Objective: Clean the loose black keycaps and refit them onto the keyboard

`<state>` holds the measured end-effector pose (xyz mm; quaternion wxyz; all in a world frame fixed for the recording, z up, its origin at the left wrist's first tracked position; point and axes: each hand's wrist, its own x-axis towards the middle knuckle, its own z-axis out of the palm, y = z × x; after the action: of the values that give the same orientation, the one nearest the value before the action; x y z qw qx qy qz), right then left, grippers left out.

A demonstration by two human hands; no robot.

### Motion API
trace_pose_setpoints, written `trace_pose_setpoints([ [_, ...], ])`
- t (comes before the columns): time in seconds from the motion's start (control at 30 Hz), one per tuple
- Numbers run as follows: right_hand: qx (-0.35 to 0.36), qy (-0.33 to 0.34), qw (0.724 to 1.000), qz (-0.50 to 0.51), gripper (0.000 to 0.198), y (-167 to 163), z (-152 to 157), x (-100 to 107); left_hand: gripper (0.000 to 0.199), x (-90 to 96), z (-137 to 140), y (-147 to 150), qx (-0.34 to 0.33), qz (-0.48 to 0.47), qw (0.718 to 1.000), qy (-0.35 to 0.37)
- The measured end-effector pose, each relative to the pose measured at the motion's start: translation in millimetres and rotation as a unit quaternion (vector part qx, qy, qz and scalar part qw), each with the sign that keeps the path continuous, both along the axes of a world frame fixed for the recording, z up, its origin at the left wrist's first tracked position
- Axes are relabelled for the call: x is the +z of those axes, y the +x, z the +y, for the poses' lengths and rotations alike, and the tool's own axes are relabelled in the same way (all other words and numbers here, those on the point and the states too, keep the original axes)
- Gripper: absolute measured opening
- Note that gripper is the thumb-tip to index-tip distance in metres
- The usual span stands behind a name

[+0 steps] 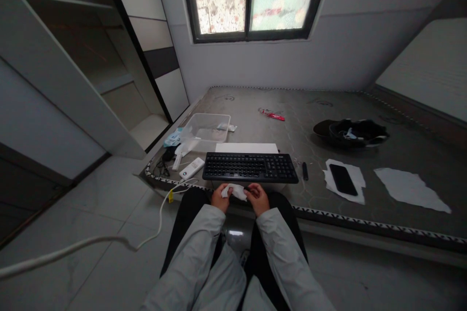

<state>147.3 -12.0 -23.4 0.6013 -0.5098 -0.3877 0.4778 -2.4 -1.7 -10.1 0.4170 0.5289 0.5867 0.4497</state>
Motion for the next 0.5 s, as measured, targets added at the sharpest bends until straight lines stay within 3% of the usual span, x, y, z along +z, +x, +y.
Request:
trace_pose_setpoints([
  [0.17,-0.004,-0.022,1.0,-0.001,0.035,-1,-1,0,0.034,-0.7,2,-1,-0.004,-0.003,1.0,-0.004],
  [0.33,0.003,-0.003,1.0,-0.021,0.033,6,0,2,0.035,2.8,1,-3,-0.022,-0.018,1.0,0.012],
  [0.5,-0.063,0.014,0.977,-0.204,0.031,23,1,10,0.033,3.1,0,-5,-0.02,-0.027,0.999,0.022],
])
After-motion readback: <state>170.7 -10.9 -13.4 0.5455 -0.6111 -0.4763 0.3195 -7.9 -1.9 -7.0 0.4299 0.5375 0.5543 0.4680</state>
